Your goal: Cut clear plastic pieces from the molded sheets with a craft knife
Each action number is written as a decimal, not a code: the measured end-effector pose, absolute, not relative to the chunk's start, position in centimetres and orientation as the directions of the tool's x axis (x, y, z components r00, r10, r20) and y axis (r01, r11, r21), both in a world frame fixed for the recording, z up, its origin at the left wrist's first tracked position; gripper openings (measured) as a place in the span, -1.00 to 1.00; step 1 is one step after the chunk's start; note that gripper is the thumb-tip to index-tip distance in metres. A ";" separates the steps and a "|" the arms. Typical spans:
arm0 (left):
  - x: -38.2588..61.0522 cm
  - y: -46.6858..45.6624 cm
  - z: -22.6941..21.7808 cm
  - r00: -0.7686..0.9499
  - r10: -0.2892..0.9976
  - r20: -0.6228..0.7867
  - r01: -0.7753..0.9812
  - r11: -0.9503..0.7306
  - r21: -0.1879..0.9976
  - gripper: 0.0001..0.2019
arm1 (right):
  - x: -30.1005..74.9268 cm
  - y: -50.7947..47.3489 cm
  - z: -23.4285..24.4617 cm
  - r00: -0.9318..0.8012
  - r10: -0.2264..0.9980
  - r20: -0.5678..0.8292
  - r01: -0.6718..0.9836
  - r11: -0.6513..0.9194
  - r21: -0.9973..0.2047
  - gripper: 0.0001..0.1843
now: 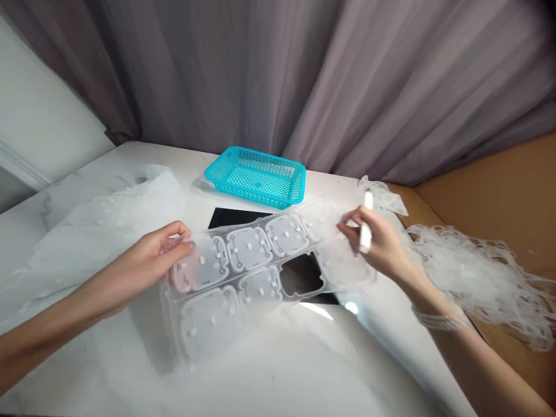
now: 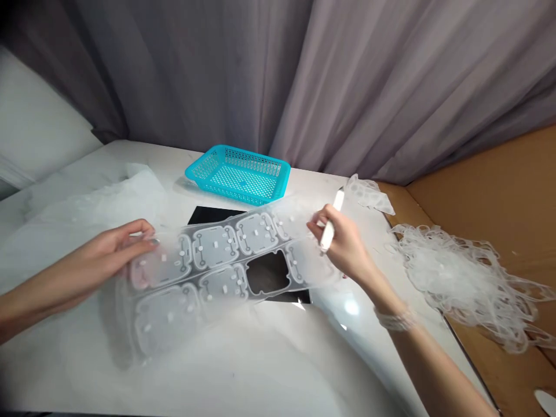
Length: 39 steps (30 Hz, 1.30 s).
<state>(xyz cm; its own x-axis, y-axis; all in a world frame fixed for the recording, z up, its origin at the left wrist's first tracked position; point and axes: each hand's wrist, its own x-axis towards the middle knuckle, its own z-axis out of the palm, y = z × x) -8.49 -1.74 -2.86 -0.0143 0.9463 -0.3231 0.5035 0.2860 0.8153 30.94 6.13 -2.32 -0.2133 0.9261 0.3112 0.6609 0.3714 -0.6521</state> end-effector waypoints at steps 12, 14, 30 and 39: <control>0.2 0.7 -3.9 0.522 0.849 0.087 0.851 -0.525 0.015 -0.74 | 28.4 6.1 -3.8 -0.128 0.992 0.008 0.133 0.026 -0.991 -0.47; 2.4 2.2 -4.9 0.597 0.793 0.116 0.793 -0.606 0.064 -0.75 | 28.0 6.2 -4.0 -0.171 0.983 -0.059 -0.014 -0.063 -0.998 -0.42; 4.0 2.6 -9.5 0.614 0.782 0.105 0.775 -0.623 0.111 -0.38 | 26.9 7.1 -6.9 -0.090 0.973 -0.212 -0.356 -0.230 -0.906 -0.72; 4.3 2.0 -9.5 0.594 0.796 0.118 0.793 -0.604 0.082 -0.42 | 26.2 6.8 -7.5 0.016 0.997 -0.078 -0.107 -0.076 -0.991 -0.77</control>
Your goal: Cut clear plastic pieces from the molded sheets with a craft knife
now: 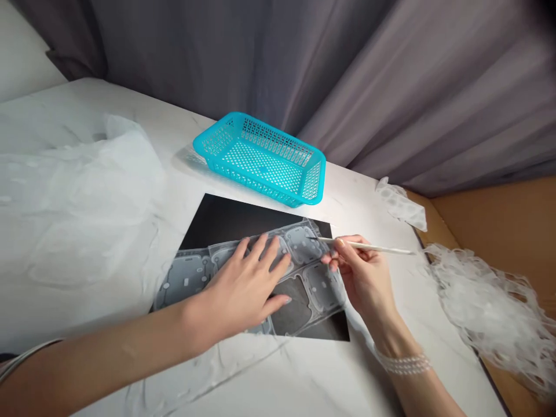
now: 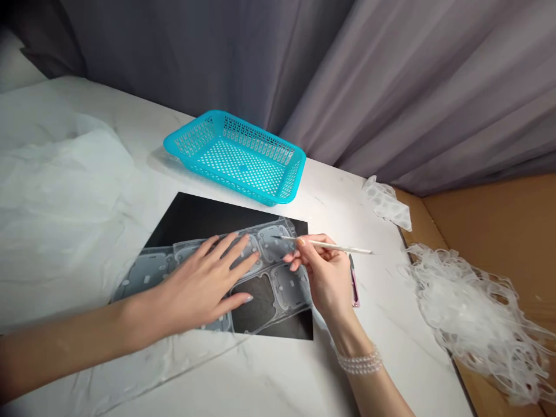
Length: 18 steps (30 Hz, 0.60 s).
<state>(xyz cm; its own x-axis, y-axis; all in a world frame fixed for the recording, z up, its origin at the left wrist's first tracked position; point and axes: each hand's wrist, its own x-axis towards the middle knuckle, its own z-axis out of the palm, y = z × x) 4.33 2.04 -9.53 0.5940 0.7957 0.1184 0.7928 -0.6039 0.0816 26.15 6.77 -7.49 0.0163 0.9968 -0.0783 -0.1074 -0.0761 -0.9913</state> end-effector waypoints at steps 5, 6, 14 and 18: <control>3.7 3.7 -9.9 0.702 0.698 0.144 0.683 -0.716 0.145 -0.51 | 24.9 5.8 -8.5 0.021 0.996 0.085 0.068 0.084 -0.994 -0.77; 3.7 3.9 -9.9 0.703 0.696 0.143 0.679 -0.717 0.155 -0.51 | 24.7 5.7 -8.8 -0.011 0.997 0.071 0.099 0.072 -0.993 -0.82; 3.9 4.5 -10.1 0.710 0.684 0.166 0.664 -0.729 0.165 -0.46 | 24.4 6.1 -9.4 -0.102 0.995 -0.003 0.264 0.024 -0.964 -0.83; 3.7 4.4 -10.2 0.719 0.676 0.162 0.660 -0.737 0.148 -0.47 | 24.4 6.2 -8.9 -0.073 0.997 -0.029 0.234 -0.011 -0.972 -0.82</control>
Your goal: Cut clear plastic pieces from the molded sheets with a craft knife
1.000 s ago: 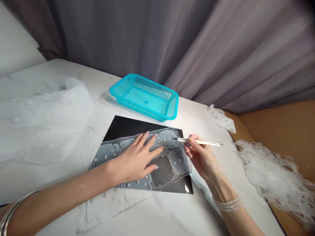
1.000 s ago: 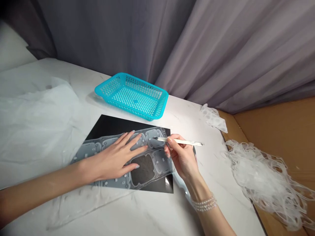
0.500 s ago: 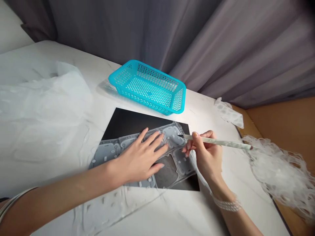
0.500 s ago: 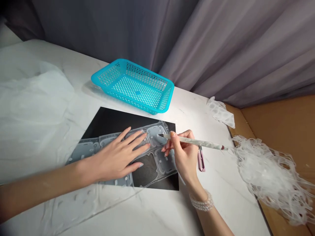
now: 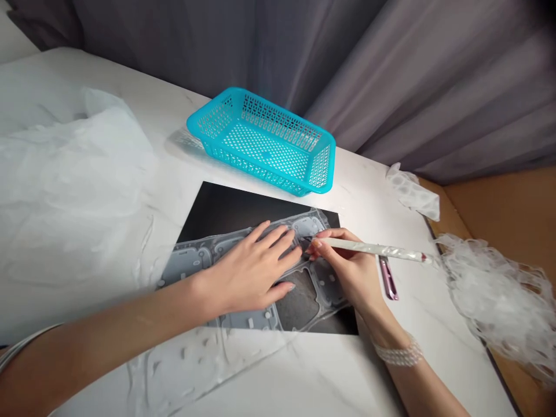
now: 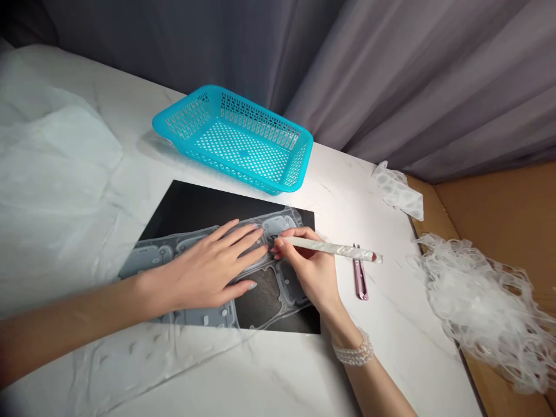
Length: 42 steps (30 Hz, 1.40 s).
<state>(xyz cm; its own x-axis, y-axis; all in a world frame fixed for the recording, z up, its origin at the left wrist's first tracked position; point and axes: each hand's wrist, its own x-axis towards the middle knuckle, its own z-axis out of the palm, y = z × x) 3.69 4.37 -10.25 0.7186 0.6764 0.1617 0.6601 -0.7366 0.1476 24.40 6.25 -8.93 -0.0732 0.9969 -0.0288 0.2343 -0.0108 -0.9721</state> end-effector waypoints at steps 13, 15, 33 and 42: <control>3.6 4.6 -9.8 0.722 0.680 0.126 0.656 -0.731 0.190 -0.52 | 22.8 6.4 -9.0 -0.023 0.999 0.047 0.314 0.051 -0.948 -0.75; 3.5 4.6 -9.9 0.724 0.676 0.133 0.652 -0.735 0.185 -0.52 | 22.8 6.5 -9.3 -0.026 0.999 0.039 0.295 0.045 -0.955 -0.73; 3.2 4.4 -9.8 0.737 0.665 0.121 0.648 -0.746 0.152 -0.52 | 22.7 6.2 -9.6 -0.071 0.992 0.103 0.459 0.124 -0.880 -0.75; 3.2 4.4 -9.7 0.746 0.657 0.113 0.643 -0.754 0.136 -0.53 | 22.6 6.3 -9.8 -0.243 0.951 0.191 0.637 0.305 -0.708 -0.82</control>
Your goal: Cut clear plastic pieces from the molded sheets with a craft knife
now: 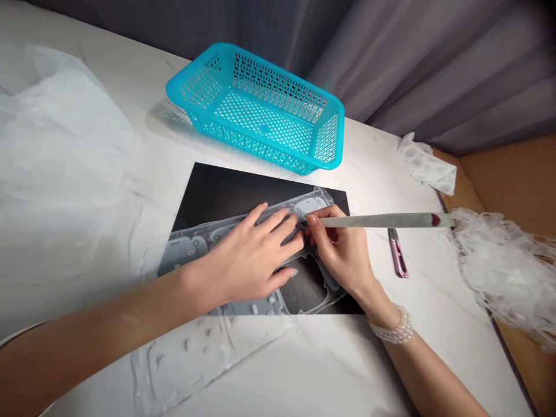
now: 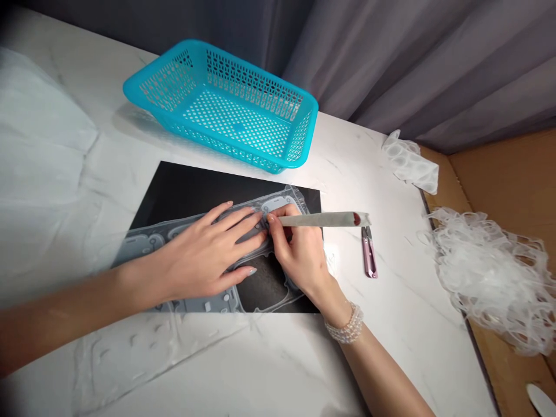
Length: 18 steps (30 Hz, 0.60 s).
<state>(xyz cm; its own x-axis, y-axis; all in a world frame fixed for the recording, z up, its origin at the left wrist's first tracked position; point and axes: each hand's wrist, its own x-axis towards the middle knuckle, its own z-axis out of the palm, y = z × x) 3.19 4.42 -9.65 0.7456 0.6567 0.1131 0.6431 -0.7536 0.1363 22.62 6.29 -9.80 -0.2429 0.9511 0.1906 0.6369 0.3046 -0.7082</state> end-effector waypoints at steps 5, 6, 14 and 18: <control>3.1 4.4 -9.7 0.745 0.659 0.101 0.647 -0.751 0.130 -0.53 | 22.2 6.3 -9.9 -0.280 0.927 0.248 0.679 0.374 -0.632 -0.85; 3.1 4.3 -9.7 0.744 0.661 0.101 0.649 -0.750 0.125 -0.53 | 22.1 6.3 -9.9 -0.289 0.921 0.261 0.683 0.389 -0.618 -0.85; 3.2 4.1 -9.6 0.721 0.678 0.140 0.673 -0.734 0.087 -0.54 | 22.5 5.2 -9.0 -0.365 0.898 0.245 0.718 0.440 -0.540 -0.82; 3.2 4.1 -9.7 0.730 0.666 0.154 0.662 -0.745 0.082 -0.53 | 22.8 4.8 -9.3 -0.365 0.894 0.262 0.720 0.449 -0.529 -0.83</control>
